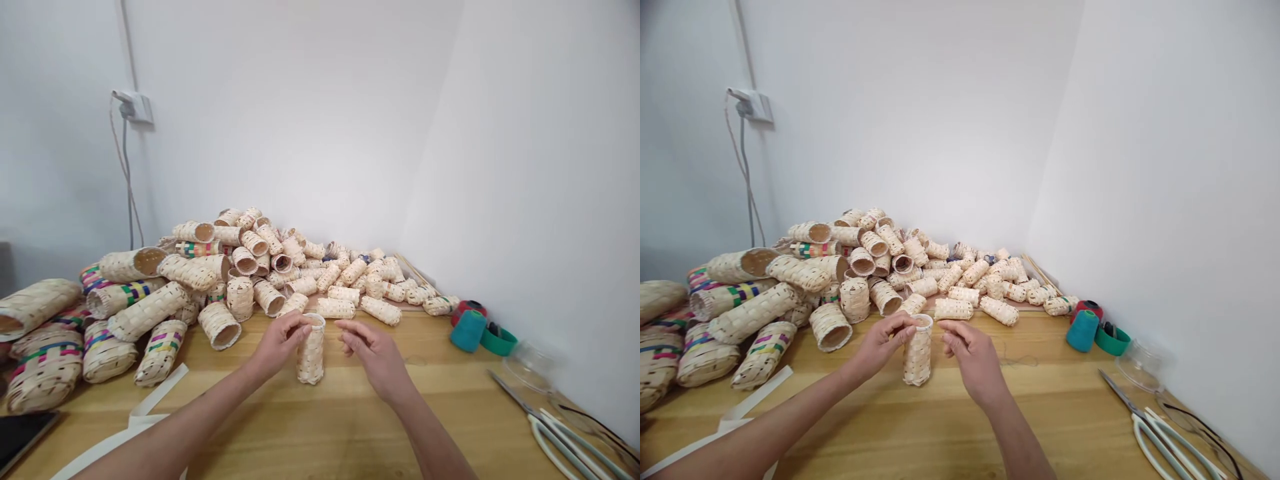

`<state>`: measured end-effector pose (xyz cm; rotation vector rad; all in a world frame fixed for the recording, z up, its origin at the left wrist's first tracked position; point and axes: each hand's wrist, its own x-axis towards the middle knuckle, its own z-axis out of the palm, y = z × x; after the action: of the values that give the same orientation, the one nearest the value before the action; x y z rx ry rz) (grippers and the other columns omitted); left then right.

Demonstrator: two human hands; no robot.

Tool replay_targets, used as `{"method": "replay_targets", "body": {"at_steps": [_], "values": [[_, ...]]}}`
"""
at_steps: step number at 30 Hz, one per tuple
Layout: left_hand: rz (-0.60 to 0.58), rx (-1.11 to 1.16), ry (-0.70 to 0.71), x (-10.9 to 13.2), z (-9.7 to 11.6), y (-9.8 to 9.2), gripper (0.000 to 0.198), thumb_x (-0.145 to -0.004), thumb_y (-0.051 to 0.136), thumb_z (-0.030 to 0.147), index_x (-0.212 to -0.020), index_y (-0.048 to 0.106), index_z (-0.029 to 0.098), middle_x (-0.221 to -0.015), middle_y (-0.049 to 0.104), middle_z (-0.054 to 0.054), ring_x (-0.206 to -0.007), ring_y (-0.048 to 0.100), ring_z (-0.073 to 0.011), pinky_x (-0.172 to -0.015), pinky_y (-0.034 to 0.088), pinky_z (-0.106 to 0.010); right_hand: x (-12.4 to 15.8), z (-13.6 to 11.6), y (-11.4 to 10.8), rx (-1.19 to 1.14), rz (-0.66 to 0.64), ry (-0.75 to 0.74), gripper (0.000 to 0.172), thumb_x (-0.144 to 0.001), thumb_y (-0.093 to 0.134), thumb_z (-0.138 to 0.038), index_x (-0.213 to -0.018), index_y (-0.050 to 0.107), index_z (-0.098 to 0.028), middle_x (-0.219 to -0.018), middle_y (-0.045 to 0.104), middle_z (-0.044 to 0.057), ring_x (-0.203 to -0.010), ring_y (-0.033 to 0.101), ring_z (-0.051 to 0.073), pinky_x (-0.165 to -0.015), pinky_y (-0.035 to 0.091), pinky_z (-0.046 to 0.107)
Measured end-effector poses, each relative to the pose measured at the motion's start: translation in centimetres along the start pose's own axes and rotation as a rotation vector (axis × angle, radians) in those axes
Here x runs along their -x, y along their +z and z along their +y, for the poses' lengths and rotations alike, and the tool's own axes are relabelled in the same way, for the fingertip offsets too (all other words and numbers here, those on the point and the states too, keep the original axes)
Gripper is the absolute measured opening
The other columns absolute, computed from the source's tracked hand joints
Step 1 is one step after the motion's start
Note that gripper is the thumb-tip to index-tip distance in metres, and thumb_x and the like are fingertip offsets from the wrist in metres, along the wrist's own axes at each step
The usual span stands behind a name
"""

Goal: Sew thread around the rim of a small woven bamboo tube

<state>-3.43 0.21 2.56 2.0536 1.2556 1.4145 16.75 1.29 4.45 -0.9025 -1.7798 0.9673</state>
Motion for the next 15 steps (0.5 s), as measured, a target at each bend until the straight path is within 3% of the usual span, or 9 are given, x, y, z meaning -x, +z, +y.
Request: {"method": "replay_targets", "body": {"at_steps": [6,10,15], "values": [[0.031,-0.013,-0.036,-0.1,0.0,0.4,0.024,-0.084,0.05,0.031,-0.087,0.067,0.014,-0.079,0.065,-0.005,-0.074,0.056,-0.0167,-0.067,0.041,-0.025,-0.3,2.5,2.2,-0.14,0.087,0.005,0.023,-0.076,0.061,-0.04,-0.08,0.068,-0.018,-0.072,0.064,0.003,-0.065,0.062,0.018,-0.063,0.053,0.029],[0.011,-0.002,-0.042,-0.2,0.4,0.6,0.021,-0.083,0.051,0.028,-0.086,0.068,0.015,-0.075,0.063,-0.003,-0.07,0.054,-0.0151,-0.065,0.039,-0.024,0.3,3.4,2.4,-0.084,0.084,-0.079,0.022,-0.081,0.057,-0.037,-0.085,0.07,-0.02,-0.082,0.063,0.004,-0.068,0.063,0.017,-0.064,0.053,0.029],[-0.005,-0.026,-0.06,-0.4,0.2,0.6,0.021,-0.083,0.05,0.028,-0.084,0.067,0.015,-0.068,0.057,-0.001,-0.065,0.048,-0.0133,-0.06,0.036,-0.023,0.6,3.2,2.1,0.129,0.108,-0.183,0.022,-0.087,0.052,-0.034,-0.093,0.07,-0.023,-0.078,0.062,0.003,-0.072,0.059,0.017,-0.067,0.049,0.028]]}}
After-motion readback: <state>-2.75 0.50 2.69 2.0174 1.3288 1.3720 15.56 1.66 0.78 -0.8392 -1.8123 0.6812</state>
